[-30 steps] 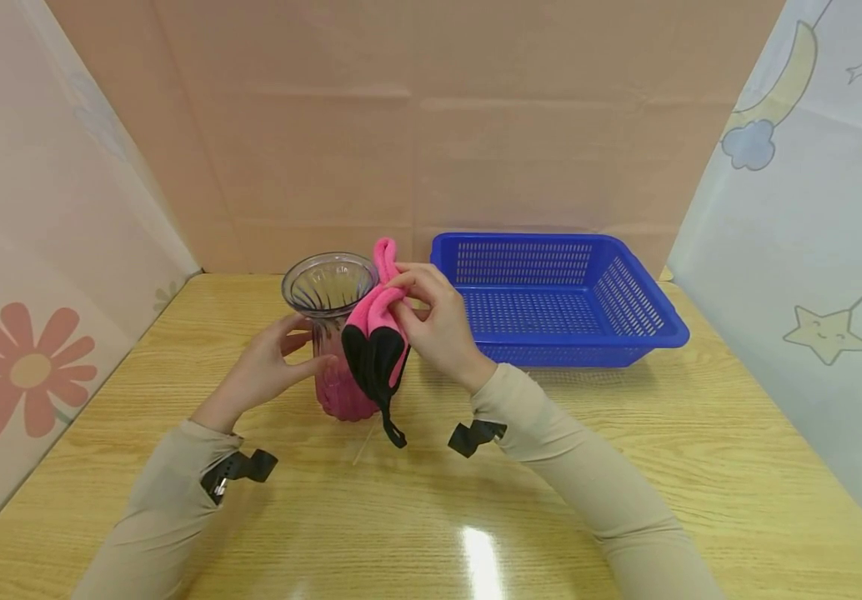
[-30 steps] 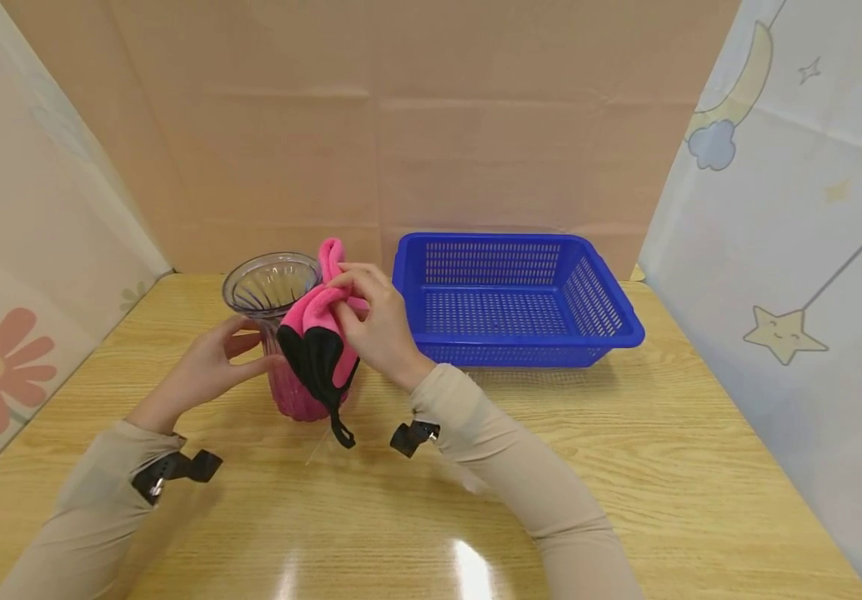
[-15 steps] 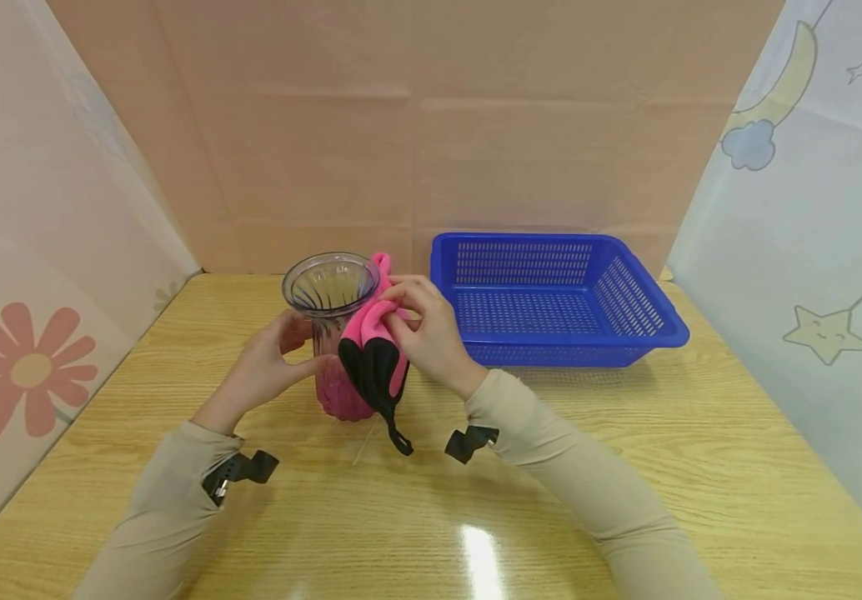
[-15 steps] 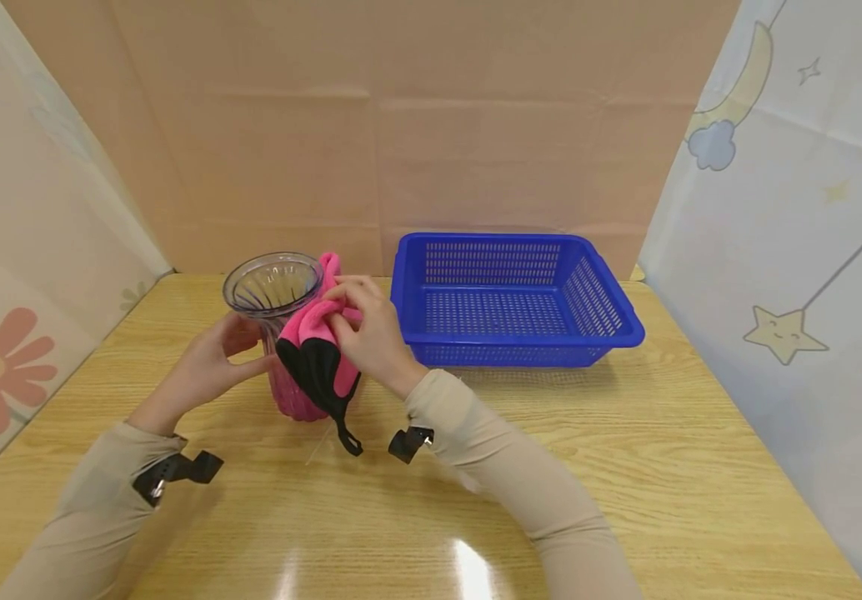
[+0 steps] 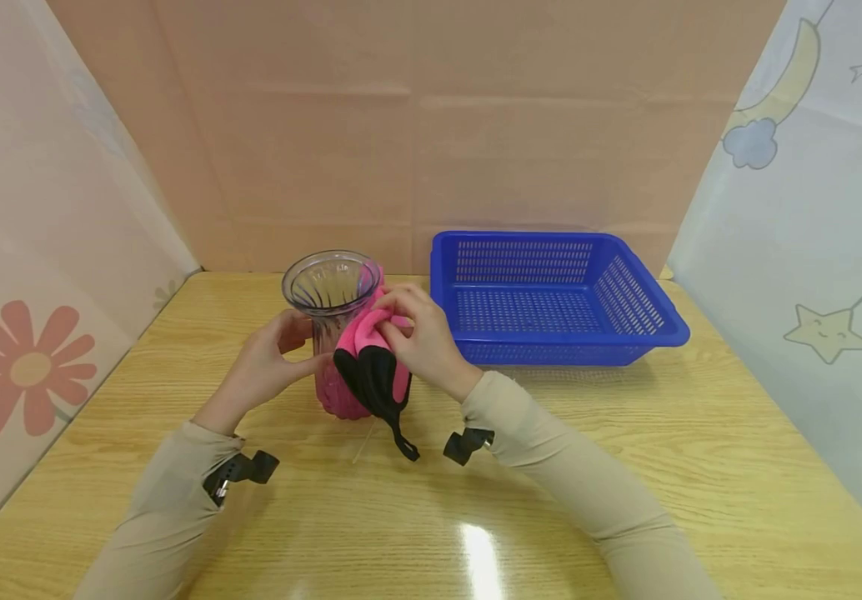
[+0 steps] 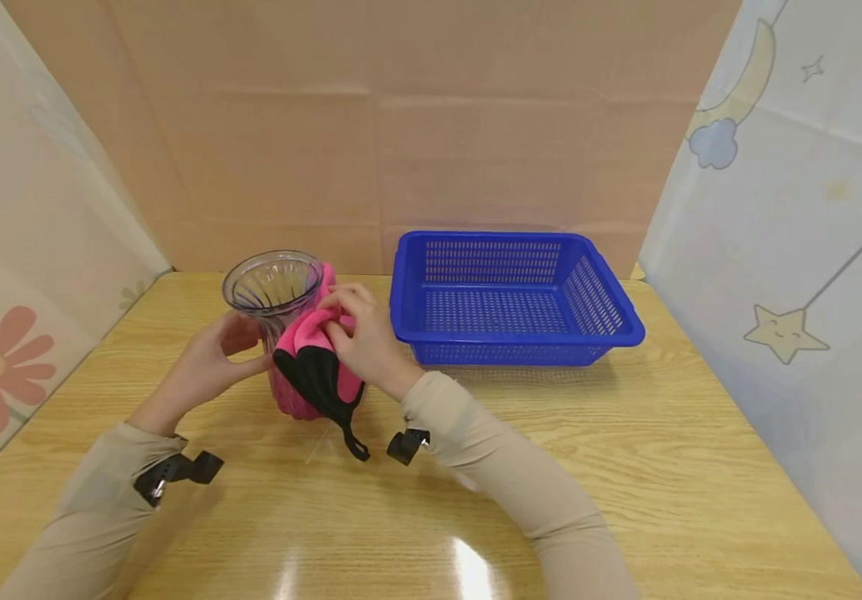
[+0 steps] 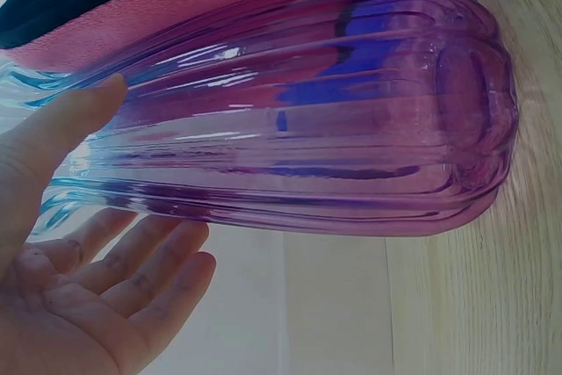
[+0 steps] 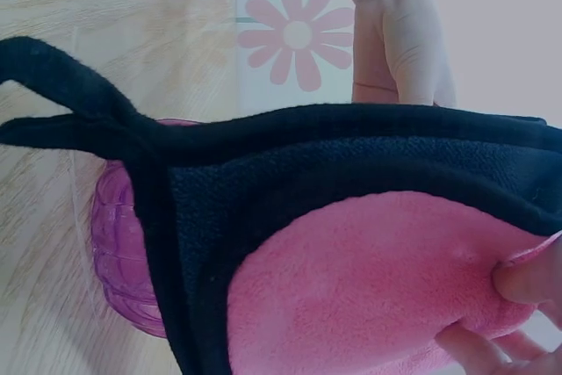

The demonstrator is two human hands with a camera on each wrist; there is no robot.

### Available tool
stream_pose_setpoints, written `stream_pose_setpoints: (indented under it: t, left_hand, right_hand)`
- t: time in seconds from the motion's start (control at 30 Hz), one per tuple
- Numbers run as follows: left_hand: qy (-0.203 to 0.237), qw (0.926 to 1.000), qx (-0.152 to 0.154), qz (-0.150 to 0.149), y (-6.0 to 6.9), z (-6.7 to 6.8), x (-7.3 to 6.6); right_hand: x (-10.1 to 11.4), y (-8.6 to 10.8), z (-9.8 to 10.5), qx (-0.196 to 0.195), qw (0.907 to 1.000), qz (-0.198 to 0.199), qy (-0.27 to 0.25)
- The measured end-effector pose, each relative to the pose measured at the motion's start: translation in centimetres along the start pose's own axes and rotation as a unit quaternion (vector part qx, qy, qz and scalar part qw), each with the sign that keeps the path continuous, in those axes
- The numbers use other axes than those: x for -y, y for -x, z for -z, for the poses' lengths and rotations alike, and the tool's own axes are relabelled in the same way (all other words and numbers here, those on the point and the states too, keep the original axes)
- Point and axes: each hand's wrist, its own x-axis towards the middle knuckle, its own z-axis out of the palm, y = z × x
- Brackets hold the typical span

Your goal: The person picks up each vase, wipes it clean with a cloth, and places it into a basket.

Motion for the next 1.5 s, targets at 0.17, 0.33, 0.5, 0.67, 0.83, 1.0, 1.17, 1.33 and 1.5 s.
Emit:
stream_pose_setpoints:
  t: [0.17,0.33,0.5,0.67,0.83,1.0,1.17,1.33,1.5]
  left_hand:
    - [0.002,1.0000,0.000,0.003,0.1,0.0,-0.1]
    - [0.007,1.0000,0.001,0.007,0.1,0.0,-0.1]
    - [0.011,0.9999,0.002,0.003,0.2,-0.1,-0.1]
    - [0.015,0.9999,0.006,0.004,0.3,-0.1,-0.2]
    - [0.017,0.9998,0.009,0.009,0.3,0.0,-0.3]
    - [0.016,0.9998,0.008,0.013,0.4,-0.1,-0.4]
    - [0.015,0.9997,0.006,0.017,0.3,-0.1,-0.4]
    - [0.016,0.9997,0.006,0.016,0.3,-0.1,-0.5]
    - [0.018,0.9998,0.004,0.009,0.3,-0.2,-0.5]
  right_hand:
    - [-0.2,0.2,0.0,0.013,0.9996,0.014,0.019]
    - [-0.4,0.5,-0.1,0.027,0.9987,0.018,0.040]
    - [-0.8,1.0,-0.1,0.034,0.9974,0.013,0.062]
    - [-1.1,1.3,-0.2,0.048,0.9958,0.010,0.077]
    - [-1.3,1.7,-0.3,0.057,0.9945,0.006,0.087]
    - [-1.4,1.9,-0.4,0.062,0.9939,-0.003,0.091]
    - [-1.5,1.9,-0.4,0.067,0.9931,-0.005,0.096]
    - [-1.6,2.0,-0.3,0.069,0.9926,-0.009,0.100]
    - [-1.6,2.1,-0.3,0.076,0.9909,-0.011,0.110]
